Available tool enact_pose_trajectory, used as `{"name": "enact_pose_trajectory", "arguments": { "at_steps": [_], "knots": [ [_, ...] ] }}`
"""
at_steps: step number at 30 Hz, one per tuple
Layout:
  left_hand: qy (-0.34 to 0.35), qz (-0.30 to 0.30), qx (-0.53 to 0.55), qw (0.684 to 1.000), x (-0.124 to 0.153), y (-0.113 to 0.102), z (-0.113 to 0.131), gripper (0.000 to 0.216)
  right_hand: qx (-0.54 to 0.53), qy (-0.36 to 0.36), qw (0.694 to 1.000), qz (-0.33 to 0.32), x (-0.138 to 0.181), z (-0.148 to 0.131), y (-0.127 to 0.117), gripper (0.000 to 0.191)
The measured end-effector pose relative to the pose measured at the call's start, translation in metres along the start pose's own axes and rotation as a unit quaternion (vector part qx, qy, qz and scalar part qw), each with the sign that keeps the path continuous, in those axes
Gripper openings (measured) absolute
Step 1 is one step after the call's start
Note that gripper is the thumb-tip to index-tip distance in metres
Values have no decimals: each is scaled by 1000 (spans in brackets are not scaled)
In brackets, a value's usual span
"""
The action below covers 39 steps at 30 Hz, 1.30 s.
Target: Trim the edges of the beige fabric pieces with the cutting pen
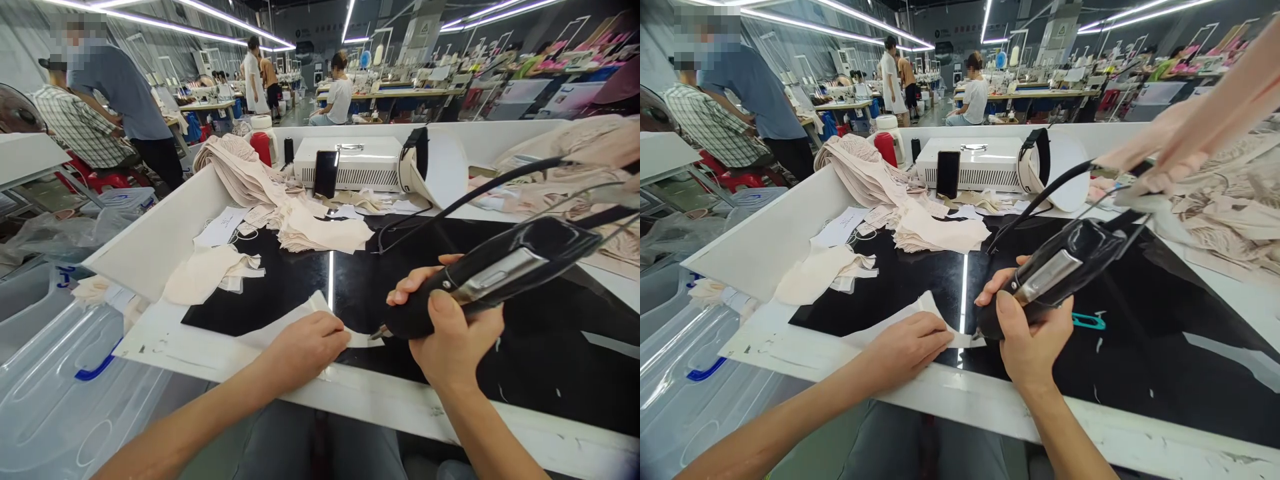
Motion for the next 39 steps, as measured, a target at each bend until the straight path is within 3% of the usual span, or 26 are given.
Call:
{"name": "enact_pose_trajectory", "arguments": {
  "at_steps": [12,23,31,39],
  "knots": [
    [1,36,13,999,6,-3,2,25,-4,-1,1000,-4,0,10,21,50],
    [-6,62,4,998,7,-5,3,24,14,4,1000,-5,3,15,20,52],
    [-19,27,23,999,9,-4,0,23,18,-1,1000,-13,4,13,21,46],
    [-7,42,26,999,9,-6,0,20,-16,-2,1000,-8,2,16,29,47]
  ]
}}
Point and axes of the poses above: each hand's wrist, its own x-axis away from the middle knuckle, its own y-axis out of the palm, z = x × y, the point moved 5 cm from there along -x, towards the middle knuckle, and after that the axes turned 6 degrees about y, right-handed, at the moved point
